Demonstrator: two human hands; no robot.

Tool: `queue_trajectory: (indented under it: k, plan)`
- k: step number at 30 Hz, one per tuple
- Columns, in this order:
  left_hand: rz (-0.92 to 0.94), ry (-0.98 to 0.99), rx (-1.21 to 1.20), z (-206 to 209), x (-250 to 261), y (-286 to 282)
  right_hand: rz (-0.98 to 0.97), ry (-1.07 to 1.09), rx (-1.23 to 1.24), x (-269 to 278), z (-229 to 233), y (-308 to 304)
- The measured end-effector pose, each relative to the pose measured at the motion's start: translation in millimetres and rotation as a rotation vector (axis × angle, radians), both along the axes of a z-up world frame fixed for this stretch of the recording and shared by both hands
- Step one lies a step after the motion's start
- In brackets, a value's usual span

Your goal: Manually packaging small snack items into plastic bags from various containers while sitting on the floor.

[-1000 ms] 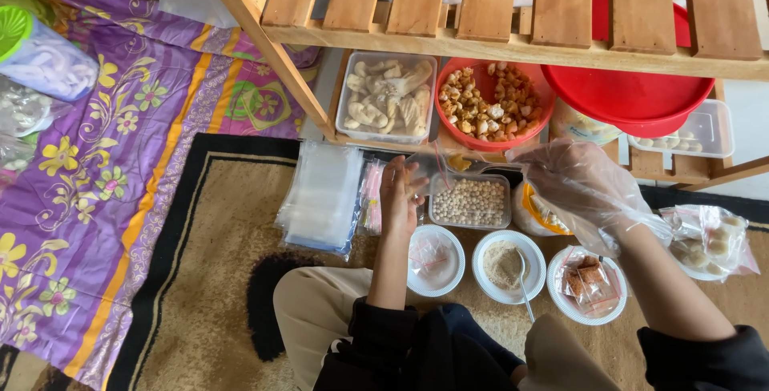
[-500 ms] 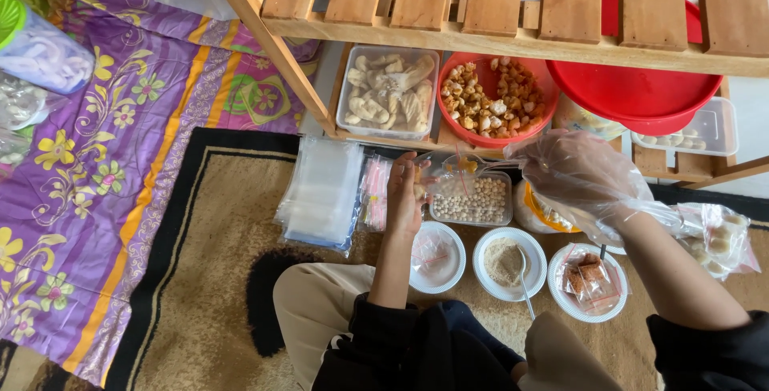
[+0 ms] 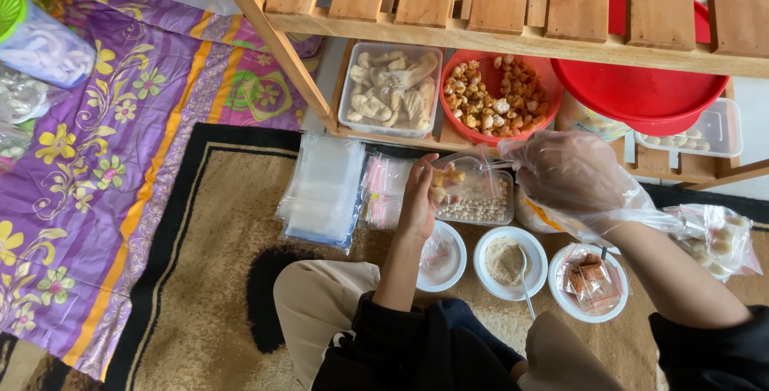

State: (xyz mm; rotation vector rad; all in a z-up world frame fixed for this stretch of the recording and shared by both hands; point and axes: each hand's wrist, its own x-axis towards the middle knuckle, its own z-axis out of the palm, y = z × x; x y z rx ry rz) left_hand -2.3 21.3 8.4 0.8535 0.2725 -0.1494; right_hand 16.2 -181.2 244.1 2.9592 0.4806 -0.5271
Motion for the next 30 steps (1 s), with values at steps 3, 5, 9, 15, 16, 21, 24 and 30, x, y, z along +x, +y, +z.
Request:
queue_trajectory:
  k: [3, 5, 9, 15, 16, 21, 24, 30]
  plan:
    - [-0.017, -0.008, -0.054, -2, 1, -3, 0.018, -0.093, 0.064, -7, 9, 2]
    - [-0.028, -0.031, -0.097, 1, 0, -1, 0.093, -0.206, 0.061, -4, -11, -10]
    - [-0.03, -0.085, -0.186, 3, -1, 1, 0.188, -0.431, 0.126, -6, -27, -19]
    - [-0.032, -0.118, -0.153, 5, -3, -1, 0.193, -0.478, 0.198, -13, -11, -8]
    - [-0.032, -0.119, -0.153, 4, -3, -1, 0.193, -0.478, 0.198, -15, -7, -6]
    - [-0.013, -0.176, -0.044, -11, -2, 1, 0.194, -0.537, 0.283, -21, 6, 2]
    - [-0.064, -0.06, 0.009, 24, -7, 7, 0.422, -0.91, -0.429, -18, -23, -10]
    - [-0.063, -0.079, -0.033, 29, -7, 4, 0.327, -0.884, -0.231, -16, -40, -18]
